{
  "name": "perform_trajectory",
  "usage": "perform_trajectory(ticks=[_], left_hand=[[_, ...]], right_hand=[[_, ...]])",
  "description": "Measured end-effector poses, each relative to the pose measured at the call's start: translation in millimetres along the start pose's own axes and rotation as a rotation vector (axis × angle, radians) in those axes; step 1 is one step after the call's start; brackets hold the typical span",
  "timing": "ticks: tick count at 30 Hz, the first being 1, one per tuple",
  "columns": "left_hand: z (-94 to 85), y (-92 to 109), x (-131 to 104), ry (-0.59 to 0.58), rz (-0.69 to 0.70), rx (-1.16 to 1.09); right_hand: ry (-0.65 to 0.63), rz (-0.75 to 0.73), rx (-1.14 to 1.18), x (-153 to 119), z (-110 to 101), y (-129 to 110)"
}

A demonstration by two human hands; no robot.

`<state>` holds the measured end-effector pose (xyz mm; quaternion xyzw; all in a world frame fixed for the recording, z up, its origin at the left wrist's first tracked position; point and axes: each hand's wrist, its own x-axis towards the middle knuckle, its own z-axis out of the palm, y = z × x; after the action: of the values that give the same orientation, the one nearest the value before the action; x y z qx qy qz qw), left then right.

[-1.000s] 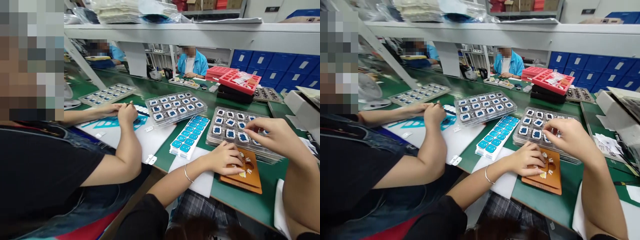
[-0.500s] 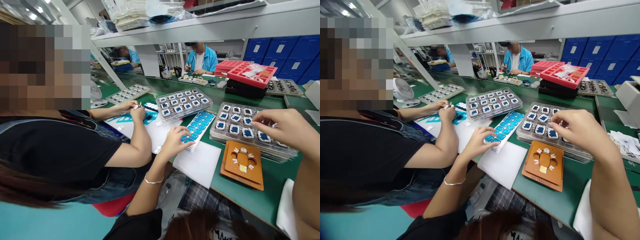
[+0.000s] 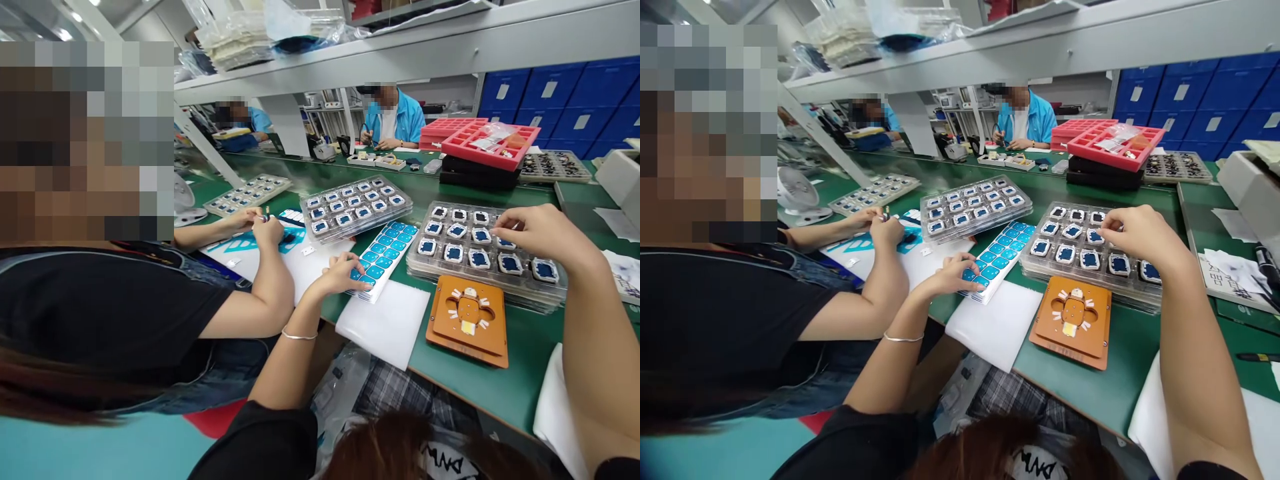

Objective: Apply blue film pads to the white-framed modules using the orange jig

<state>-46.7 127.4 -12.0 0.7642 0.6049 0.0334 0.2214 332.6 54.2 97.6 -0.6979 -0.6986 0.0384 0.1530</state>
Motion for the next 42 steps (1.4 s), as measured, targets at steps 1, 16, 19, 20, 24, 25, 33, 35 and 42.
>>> perform_trajectory(ticks=[1,16,19,20,24,25,33,35,42], left_hand=[[-0.1,0.9,-0.2,-0.001,-0.004,0.001],[8.8,67.0,-64.4,0.414,0.455,-0.187],[23.1,107.4,-69.3,0.406,0.832,-0.199],[29.7,119.5,-68.2,0.387,0.92,-0.176],[55.1,148.0,-58.6,0.344,0.981,-0.072],[59.4,149.8,-56.8,0.326,0.97,-0.053],[53.9,142.2,-54.7,0.161,1.022,0.064],[45.6,146.8,-52.5,0.114,1.058,0.136],[12.6,161.4,-51.9,-0.04,1.194,0.385]], right_hand=[[0.003,0.007,-0.013,0.5,0.1,1.2],[0.115,-0.01,-0.047,1.9,-1.9,20.1],[0.094,0.002,-0.039,-0.7,-3.5,14.4],[0.094,0.0,-0.028,-1.9,-4.2,12.2],[0.103,-0.015,0.008,-7.6,-7.6,5.4],[0.103,-0.014,0.014,-8.8,-8.6,4.5],[0.097,0.001,0.024,-7.5,-8.0,4.3],[0.061,0.014,0.019,-3.8,-4.4,5.9],[0.039,0.11,-0.13,10.1,12.0,22.6]])
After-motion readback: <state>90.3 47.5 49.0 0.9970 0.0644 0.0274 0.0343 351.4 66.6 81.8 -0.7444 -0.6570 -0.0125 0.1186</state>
